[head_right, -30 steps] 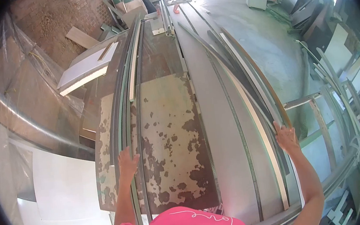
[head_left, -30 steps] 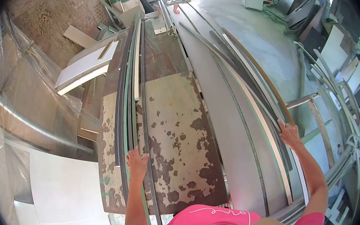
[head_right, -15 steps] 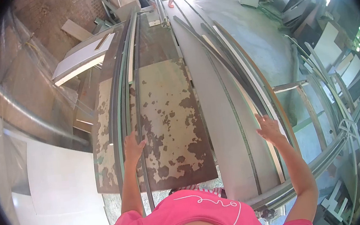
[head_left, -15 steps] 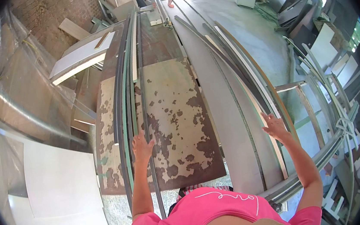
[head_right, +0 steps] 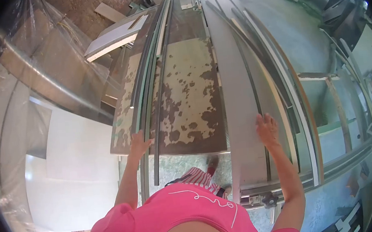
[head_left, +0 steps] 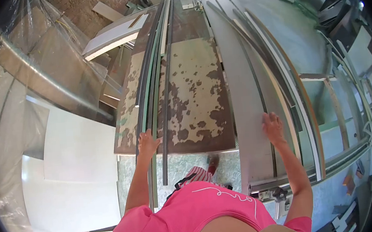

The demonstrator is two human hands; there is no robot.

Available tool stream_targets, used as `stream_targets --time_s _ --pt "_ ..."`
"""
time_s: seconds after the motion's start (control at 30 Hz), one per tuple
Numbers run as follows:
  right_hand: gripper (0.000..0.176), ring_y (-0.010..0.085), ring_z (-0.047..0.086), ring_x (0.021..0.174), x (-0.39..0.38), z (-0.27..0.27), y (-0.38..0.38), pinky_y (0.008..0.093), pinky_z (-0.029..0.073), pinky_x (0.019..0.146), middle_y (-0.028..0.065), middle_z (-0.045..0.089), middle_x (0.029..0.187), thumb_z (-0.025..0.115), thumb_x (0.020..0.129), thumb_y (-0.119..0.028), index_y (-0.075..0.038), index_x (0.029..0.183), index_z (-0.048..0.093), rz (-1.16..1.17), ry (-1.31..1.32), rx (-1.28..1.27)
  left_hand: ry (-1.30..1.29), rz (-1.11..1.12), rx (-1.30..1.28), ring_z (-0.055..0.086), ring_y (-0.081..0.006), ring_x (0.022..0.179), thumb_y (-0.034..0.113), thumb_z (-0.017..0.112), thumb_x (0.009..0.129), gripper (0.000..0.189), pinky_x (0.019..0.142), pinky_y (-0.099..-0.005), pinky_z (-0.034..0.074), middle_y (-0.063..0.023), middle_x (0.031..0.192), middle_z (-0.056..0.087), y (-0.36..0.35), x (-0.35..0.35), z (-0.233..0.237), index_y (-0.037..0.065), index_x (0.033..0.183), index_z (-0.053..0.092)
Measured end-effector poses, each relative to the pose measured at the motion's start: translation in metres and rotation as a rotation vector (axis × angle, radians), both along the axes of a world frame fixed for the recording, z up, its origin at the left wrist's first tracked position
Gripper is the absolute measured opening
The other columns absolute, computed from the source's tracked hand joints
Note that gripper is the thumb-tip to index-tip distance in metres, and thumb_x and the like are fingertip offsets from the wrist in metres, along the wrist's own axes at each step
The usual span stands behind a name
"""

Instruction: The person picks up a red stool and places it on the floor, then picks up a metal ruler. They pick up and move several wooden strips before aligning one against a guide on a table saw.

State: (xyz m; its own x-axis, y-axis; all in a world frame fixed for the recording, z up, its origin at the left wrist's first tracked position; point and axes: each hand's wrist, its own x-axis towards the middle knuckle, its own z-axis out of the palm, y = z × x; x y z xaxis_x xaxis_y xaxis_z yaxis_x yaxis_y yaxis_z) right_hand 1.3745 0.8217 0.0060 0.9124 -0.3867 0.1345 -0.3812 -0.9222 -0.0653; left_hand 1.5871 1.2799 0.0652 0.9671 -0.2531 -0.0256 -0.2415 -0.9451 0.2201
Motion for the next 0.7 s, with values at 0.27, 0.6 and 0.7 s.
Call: stream_targets --time_s 0.27,0.6,0.7 --pt "0.047 0.0327 0.045 0.107 -0.018 0.029 0.025 0.0418 0.04 0.086 0.0169 0.04 0.12 0.057 0.081 -0.018 -0.011 0.124 0.04 -0.207 -0.324 0.151 -0.031 -0.063 0.015 0.049 -0.0395 0.096 0.031 0.071 0.069 0.056 0.071 -0.0475 0.046 -0.0201 0.099 0.045 0.02 -0.024 -0.028 0.004 0.106 0.04" --pt "0.044 0.0266 0.055 0.086 -0.04 0.099 0.018 0.0353 0.046 0.075 0.0173 0.045 0.112 0.054 0.085 -0.016 -0.008 0.125 0.039 -0.073 -0.567 0.392 0.068 0.038 -0.063 0.047 -0.0384 0.1 0.028 0.069 0.071 0.054 0.076 -0.0485 0.044 -0.02 0.105 0.044 0.019 -0.048 -0.016 0.003 0.105 0.036" --pt "0.044 0.0226 0.055 0.082 -0.053 0.139 0.05 0.0332 0.045 0.075 0.0156 0.047 0.113 0.054 0.085 -0.014 -0.009 0.126 0.039 0.091 -0.608 0.418 0.091 0.056 -0.058 0.047 -0.0381 0.102 0.03 0.068 0.072 0.055 0.08 -0.0508 0.042 -0.0191 0.109 0.044 0.018 -0.054 -0.016 0.005 0.108 0.036"
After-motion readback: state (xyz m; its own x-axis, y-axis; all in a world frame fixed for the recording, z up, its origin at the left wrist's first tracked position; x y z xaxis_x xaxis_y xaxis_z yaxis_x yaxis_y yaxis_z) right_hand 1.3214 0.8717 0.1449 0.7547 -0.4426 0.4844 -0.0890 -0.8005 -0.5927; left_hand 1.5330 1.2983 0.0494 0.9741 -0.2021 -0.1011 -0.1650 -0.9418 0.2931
